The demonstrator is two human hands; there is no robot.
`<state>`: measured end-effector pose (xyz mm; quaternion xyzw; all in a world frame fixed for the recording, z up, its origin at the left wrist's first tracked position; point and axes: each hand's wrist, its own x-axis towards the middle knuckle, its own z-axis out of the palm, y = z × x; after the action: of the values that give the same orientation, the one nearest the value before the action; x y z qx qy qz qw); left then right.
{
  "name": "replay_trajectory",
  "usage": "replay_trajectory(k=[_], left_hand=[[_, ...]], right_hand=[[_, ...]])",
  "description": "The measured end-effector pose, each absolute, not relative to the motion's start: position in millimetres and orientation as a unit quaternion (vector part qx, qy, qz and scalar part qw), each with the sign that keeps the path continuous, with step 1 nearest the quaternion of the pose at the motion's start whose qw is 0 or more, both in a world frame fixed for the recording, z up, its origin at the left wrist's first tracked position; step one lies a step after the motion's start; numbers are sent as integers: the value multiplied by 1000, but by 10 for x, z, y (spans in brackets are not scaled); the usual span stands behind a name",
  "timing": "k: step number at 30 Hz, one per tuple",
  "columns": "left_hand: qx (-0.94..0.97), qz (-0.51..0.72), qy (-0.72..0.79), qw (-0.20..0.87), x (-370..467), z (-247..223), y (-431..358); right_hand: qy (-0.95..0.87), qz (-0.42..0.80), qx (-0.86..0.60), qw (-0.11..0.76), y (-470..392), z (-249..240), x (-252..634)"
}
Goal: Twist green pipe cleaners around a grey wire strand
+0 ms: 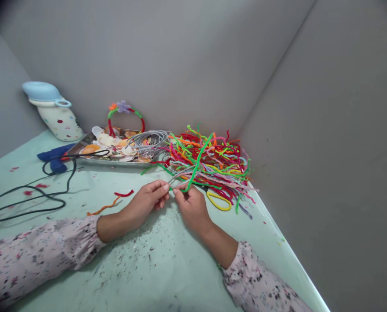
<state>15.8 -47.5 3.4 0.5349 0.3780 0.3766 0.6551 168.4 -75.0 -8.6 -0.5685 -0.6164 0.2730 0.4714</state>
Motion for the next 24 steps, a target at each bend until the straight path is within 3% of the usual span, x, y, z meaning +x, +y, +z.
replay_trajectory(k=[24], left_hand=[[533, 384, 366, 659, 174, 158, -546]], right_hand=[[-635, 270, -527, 497, -775, -31, 1669]])
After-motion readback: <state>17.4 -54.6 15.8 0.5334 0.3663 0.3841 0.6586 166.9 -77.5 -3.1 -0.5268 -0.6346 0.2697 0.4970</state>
